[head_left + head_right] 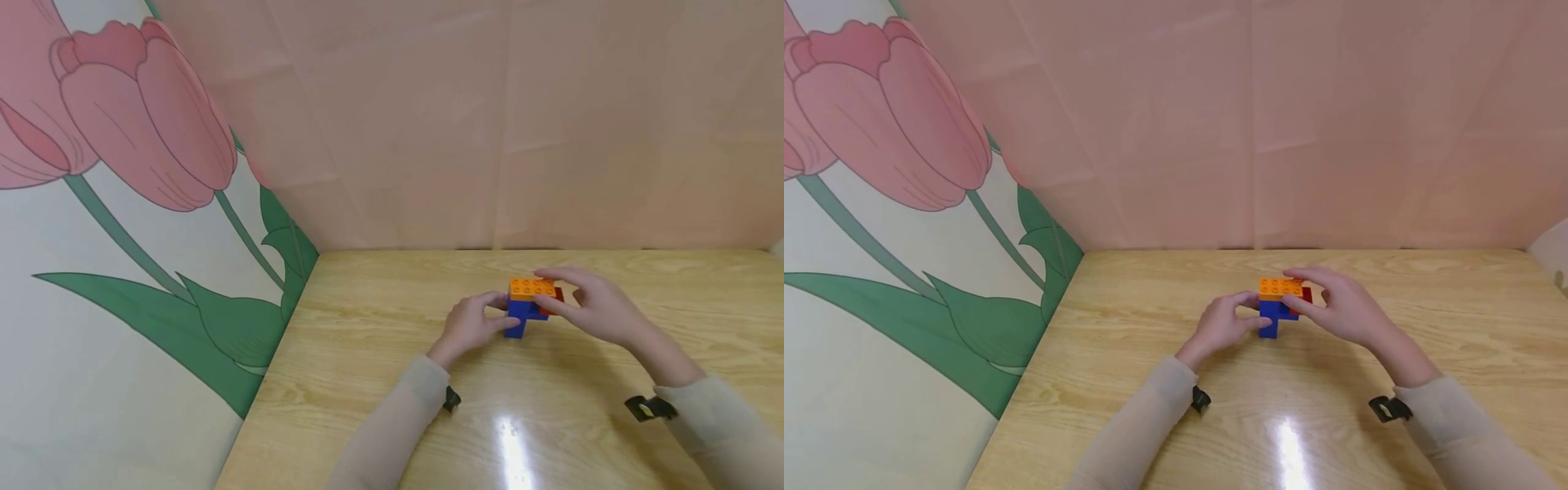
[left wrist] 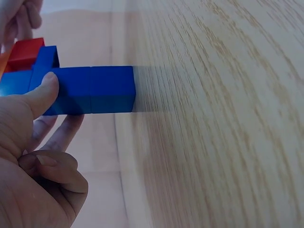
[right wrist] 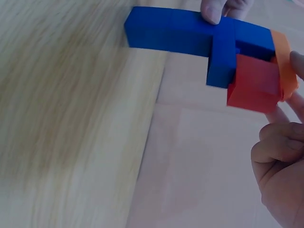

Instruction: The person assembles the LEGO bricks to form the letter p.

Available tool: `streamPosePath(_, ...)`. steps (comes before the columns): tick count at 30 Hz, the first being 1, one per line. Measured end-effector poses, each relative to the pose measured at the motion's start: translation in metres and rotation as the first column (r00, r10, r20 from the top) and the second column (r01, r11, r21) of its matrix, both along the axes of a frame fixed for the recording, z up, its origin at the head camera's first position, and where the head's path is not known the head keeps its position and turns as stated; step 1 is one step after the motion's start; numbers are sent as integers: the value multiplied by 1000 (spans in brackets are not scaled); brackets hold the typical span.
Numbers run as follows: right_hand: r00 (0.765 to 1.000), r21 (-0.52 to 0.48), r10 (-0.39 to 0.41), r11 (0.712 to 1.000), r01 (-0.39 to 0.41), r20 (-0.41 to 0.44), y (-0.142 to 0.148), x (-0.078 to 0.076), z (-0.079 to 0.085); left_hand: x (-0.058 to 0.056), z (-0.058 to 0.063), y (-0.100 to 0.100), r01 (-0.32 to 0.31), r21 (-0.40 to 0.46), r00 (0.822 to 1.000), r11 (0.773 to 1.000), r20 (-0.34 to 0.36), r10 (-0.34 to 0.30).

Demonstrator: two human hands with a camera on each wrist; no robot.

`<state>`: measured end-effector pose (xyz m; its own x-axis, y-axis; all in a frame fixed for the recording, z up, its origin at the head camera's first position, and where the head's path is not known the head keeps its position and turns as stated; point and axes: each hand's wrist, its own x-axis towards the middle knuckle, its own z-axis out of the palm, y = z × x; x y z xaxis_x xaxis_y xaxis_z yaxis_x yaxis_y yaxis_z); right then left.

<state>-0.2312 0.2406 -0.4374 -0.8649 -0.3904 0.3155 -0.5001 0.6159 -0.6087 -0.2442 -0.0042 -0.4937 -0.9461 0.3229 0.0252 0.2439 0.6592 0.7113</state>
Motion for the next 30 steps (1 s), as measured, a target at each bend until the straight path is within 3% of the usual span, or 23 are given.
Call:
streamPosePath(11,999,-26,-43,999,44,12,21,8,-14,1,0,0,-4,-1,1000,1000,8,4)
streamPosePath(18,998,8,-17,1000,17,-61,23,8,-28,0,0,0,3,-8,1000,1000,-5,-3)
streamPosePath(23,996,-13,-47,999,46,-82,21,7,-32,2,-1,-1,11,-14,1000,1000,-20,-12)
streamPosePath(30,998,-55,-68,996,67,0,22,6,-33,9,-2,0,-26,-18,1000,999,-10,26)
